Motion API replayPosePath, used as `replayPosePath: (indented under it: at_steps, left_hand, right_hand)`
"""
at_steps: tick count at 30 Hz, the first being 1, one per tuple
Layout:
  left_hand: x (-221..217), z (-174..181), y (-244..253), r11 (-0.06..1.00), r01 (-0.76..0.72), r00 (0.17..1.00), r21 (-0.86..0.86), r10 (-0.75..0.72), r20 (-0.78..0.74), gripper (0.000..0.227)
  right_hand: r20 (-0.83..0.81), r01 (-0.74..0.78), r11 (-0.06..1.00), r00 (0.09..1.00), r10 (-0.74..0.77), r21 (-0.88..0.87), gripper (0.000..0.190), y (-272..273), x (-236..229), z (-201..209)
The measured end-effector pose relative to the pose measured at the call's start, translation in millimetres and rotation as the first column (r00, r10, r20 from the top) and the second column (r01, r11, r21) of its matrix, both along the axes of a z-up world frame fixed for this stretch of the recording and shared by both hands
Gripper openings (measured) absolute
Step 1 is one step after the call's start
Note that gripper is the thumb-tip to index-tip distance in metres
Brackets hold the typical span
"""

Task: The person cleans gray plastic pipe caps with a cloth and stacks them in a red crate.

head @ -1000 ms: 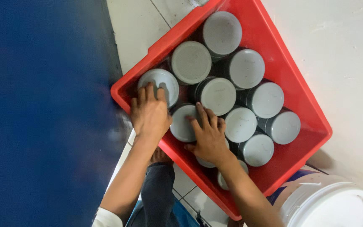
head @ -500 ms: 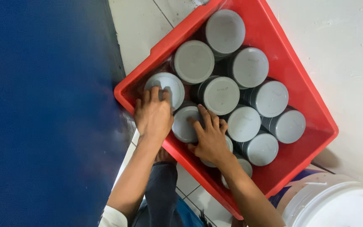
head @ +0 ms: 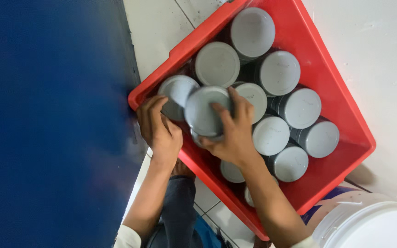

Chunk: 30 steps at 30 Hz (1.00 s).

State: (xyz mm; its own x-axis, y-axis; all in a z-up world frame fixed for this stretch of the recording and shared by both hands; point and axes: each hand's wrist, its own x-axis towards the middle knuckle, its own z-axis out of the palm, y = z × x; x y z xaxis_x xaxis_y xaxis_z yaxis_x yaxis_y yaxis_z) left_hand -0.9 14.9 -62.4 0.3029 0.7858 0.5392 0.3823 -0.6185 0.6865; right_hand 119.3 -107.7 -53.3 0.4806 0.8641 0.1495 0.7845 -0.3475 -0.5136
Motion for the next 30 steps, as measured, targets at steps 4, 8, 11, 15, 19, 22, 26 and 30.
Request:
replayPosePath:
  at_steps: [4,8,11,15,19,22,26,30]
  left_hand:
    - [2.5,3.3,4.5,0.998,-0.025,0.997,0.055,0.021,0.073,0.032]
    - [2.8,0.4,5.4,0.999,0.027,0.999,0.045,-0.028,0.027,0.025]
    - [1.3,-1.3,3.4,0.998,0.058,0.998,0.033,-0.058,-0.022,0.026]
    - [4.3,-5.6,3.5,0.995,0.088,0.991,0.039,-0.084,-0.105,0.022]
    - [2.9,-9.3,3.9,0.994,0.104,0.979,0.028,-0.097,-0.181,0.025]
    - [3.1,-0.9,1.9,0.993,0.118,0.962,0.022,-0.109,-0.249,0.018]
    - [6.5,10.1,0.5,0.986,0.169,0.869,0.01,-0.144,-0.474,0.073]
    - [8.3,11.5,1.7,0.982,0.186,0.824,0.008,-0.152,-0.546,0.08]
  right_hand:
    - [0.046,-0.117,0.993,0.992,0.116,0.015,0.088,30.7,-10.0,-23.9]
    - [0.01,-0.146,0.986,0.989,0.146,0.073,0.083,46.9,-16.5,-48.1]
    - [-0.081,-0.148,0.982,0.984,0.158,0.117,0.091,44.4,-19.6,-43.9]
    - [-0.408,0.157,0.948,0.913,-0.033,0.275,0.067,14.5,-26.0,-10.0]
    - [-0.878,0.582,0.805,0.322,-0.354,-0.111,0.044,-22.0,-49.3,-33.5]
    - [-0.802,0.541,0.714,0.116,-0.586,-0.444,0.045,-28.9,-57.5,-35.9]
    - [-0.115,0.129,0.835,0.968,-0.223,-0.534,0.066,-26.8,-52.6,-19.5]
    - [0.049,-0.055,0.644,0.989,0.142,-0.763,0.084,-13.4,-40.7,-34.8]
